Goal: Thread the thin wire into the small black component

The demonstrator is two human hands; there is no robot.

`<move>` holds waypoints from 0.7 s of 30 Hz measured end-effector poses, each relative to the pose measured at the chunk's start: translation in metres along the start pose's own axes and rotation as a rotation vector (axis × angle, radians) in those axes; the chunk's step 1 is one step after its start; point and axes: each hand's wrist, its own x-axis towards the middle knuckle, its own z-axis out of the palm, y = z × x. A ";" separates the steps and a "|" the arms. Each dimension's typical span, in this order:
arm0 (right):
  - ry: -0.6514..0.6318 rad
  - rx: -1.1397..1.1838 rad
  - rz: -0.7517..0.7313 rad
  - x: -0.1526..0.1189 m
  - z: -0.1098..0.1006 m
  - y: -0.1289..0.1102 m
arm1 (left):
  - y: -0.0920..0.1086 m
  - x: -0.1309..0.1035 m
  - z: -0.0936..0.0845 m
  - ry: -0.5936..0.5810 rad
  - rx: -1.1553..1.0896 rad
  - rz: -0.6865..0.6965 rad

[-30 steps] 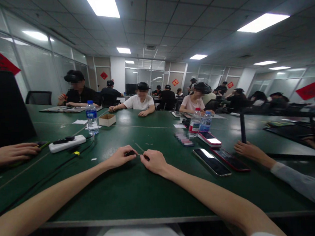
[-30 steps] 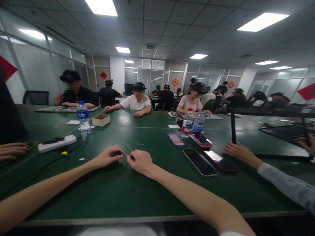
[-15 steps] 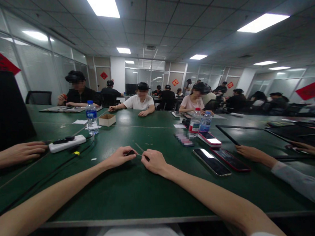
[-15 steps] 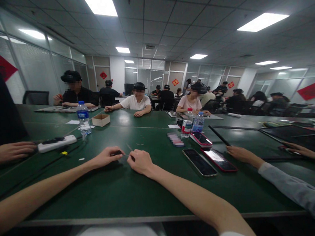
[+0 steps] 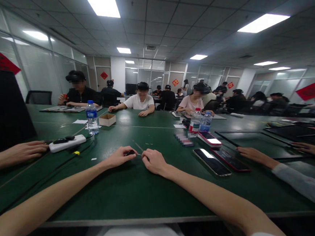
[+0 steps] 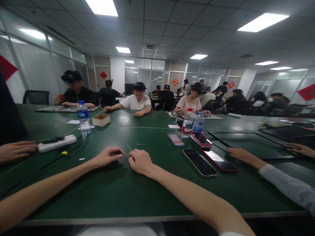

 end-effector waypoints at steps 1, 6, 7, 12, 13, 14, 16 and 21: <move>-0.004 -0.001 0.000 0.000 0.000 0.000 | -0.001 0.000 0.000 -0.001 -0.002 -0.001; -0.032 0.006 0.007 0.000 -0.001 0.000 | -0.001 0.001 0.001 0.002 -0.033 -0.005; -0.030 0.009 0.007 0.000 -0.001 0.000 | 0.000 0.000 0.001 0.002 -0.037 -0.003; -0.018 0.024 -0.014 0.000 -0.001 0.001 | 0.003 0.000 -0.001 -0.007 -0.032 0.004; -0.020 0.028 -0.015 0.000 -0.001 0.001 | 0.003 0.000 -0.001 -0.008 -0.031 0.003; -0.022 0.031 -0.016 0.000 -0.001 0.001 | 0.003 0.000 -0.001 -0.007 -0.031 0.001; -0.023 0.035 -0.017 0.000 -0.001 0.001 | 0.003 0.000 -0.001 0.000 -0.033 -0.003; -0.025 0.034 -0.033 0.000 -0.001 0.002 | 0.005 -0.001 -0.001 0.007 -0.047 -0.010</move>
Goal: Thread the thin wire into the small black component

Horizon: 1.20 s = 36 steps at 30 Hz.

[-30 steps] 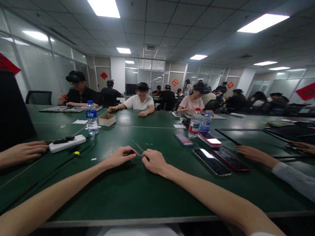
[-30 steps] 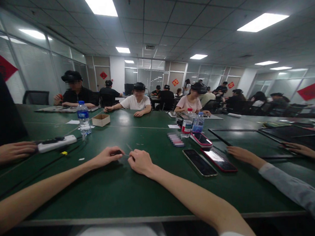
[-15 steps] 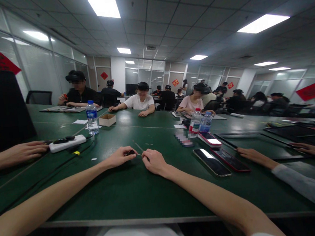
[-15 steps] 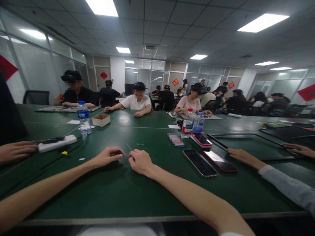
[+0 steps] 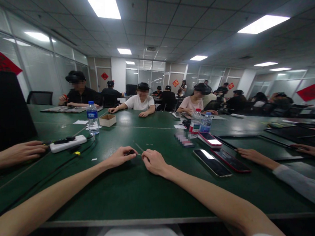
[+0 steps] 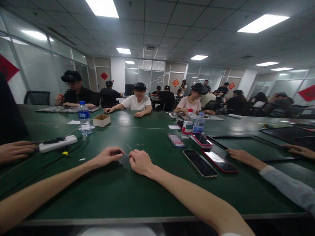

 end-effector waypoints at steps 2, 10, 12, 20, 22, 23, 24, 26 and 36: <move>0.010 0.000 -0.015 0.000 0.001 0.001 | 0.001 0.000 0.000 0.005 -0.009 -0.004; 0.081 0.086 -0.114 0.003 0.007 0.008 | -0.003 0.001 0.000 0.003 -0.116 -0.061; 0.087 0.108 -0.132 0.003 0.007 0.008 | -0.004 0.001 0.001 0.001 -0.144 -0.073; 0.108 0.157 -0.169 0.002 0.008 0.012 | -0.004 0.000 -0.001 -0.021 -0.168 -0.092; 0.120 0.164 -0.172 0.003 0.009 0.012 | -0.004 0.000 -0.001 -0.026 -0.162 -0.089; 0.124 0.166 -0.173 0.003 0.009 0.013 | -0.004 0.000 -0.001 -0.028 -0.159 -0.086; 0.128 0.167 -0.174 0.003 0.009 0.013 | -0.004 0.000 -0.001 -0.029 -0.156 -0.083; 0.132 0.167 -0.178 0.003 0.009 0.013 | -0.003 0.000 -0.001 -0.030 -0.157 -0.075; 0.177 0.204 -0.224 0.003 0.014 0.018 | -0.002 -0.001 -0.002 -0.051 -0.146 -0.071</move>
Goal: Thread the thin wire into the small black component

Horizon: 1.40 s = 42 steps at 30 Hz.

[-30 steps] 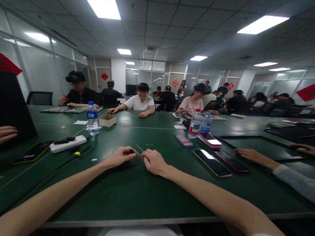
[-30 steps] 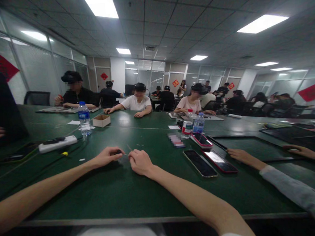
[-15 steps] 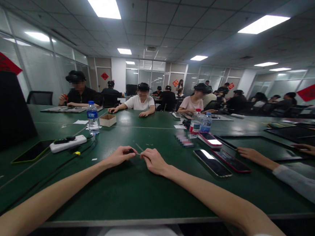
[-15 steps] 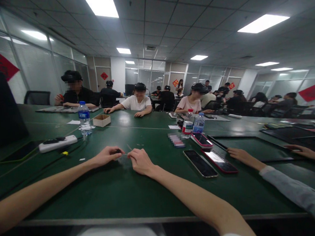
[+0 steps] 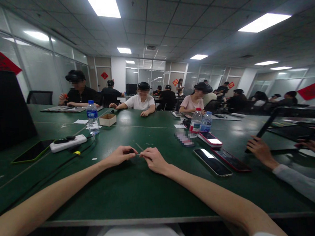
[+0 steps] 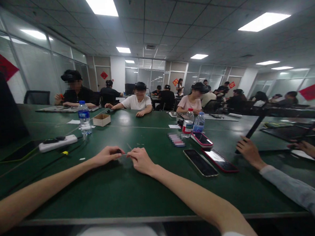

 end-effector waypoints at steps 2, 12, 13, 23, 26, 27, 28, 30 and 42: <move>0.008 0.004 0.000 0.000 0.001 0.000 | 0.000 0.000 0.000 -0.001 -0.002 -0.004; 0.023 0.006 -0.035 0.000 0.000 0.000 | 0.000 0.000 0.000 -0.010 -0.013 -0.010; 0.023 0.003 -0.041 0.000 -0.001 0.000 | 0.000 0.000 0.000 -0.007 -0.015 -0.008; -0.070 -0.110 -0.105 0.000 -0.007 0.001 | 0.002 0.000 -0.001 -0.031 -0.003 0.014; -0.104 -0.154 -0.137 0.000 -0.009 0.002 | 0.001 0.000 -0.002 -0.046 0.000 -0.002; -0.112 -0.168 -0.148 0.000 -0.010 0.003 | 0.001 0.000 -0.002 -0.051 -0.004 -0.008; -0.118 -0.182 -0.159 0.000 -0.010 0.003 | 0.000 0.000 -0.002 -0.054 -0.009 -0.013; -0.123 -0.211 -0.178 0.001 -0.011 0.004 | 0.000 0.000 -0.002 -0.051 -0.017 -0.017; -0.160 -0.308 -0.237 0.002 -0.013 0.004 | 0.000 -0.001 -0.003 -0.070 -0.054 -0.023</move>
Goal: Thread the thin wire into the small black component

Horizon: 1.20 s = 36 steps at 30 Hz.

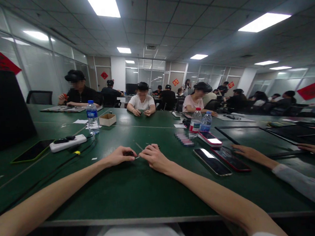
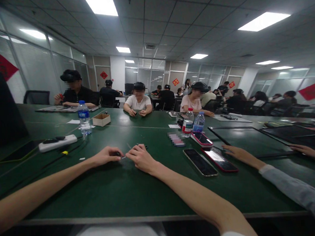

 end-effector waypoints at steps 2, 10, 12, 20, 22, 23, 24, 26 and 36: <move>-0.002 -0.007 -0.004 0.000 0.000 0.000 | 0.000 0.000 0.000 0.005 -0.001 -0.001; -0.013 -0.020 -0.006 0.001 0.000 -0.002 | -0.001 0.000 0.000 -0.001 0.005 -0.015; -0.018 -0.029 -0.002 0.001 0.000 -0.002 | -0.002 0.001 0.000 -0.004 0.008 -0.014; -0.008 -0.021 -0.065 0.007 0.001 -0.016 | 0.002 0.003 0.002 0.030 0.083 0.009; -0.002 -0.010 -0.069 0.008 0.002 -0.019 | 0.004 0.003 0.002 0.034 0.083 0.016; -0.001 -0.004 -0.062 0.009 0.002 -0.020 | 0.004 0.003 0.002 0.036 0.077 0.017; -0.001 0.003 -0.053 0.009 0.002 -0.020 | 0.004 0.003 0.003 0.040 0.070 0.015; -0.002 0.025 -0.027 0.008 0.003 -0.018 | 0.004 0.003 0.002 0.038 0.059 0.009; 0.015 0.230 0.139 0.005 0.008 -0.012 | 0.005 0.002 0.002 0.024 0.012 0.001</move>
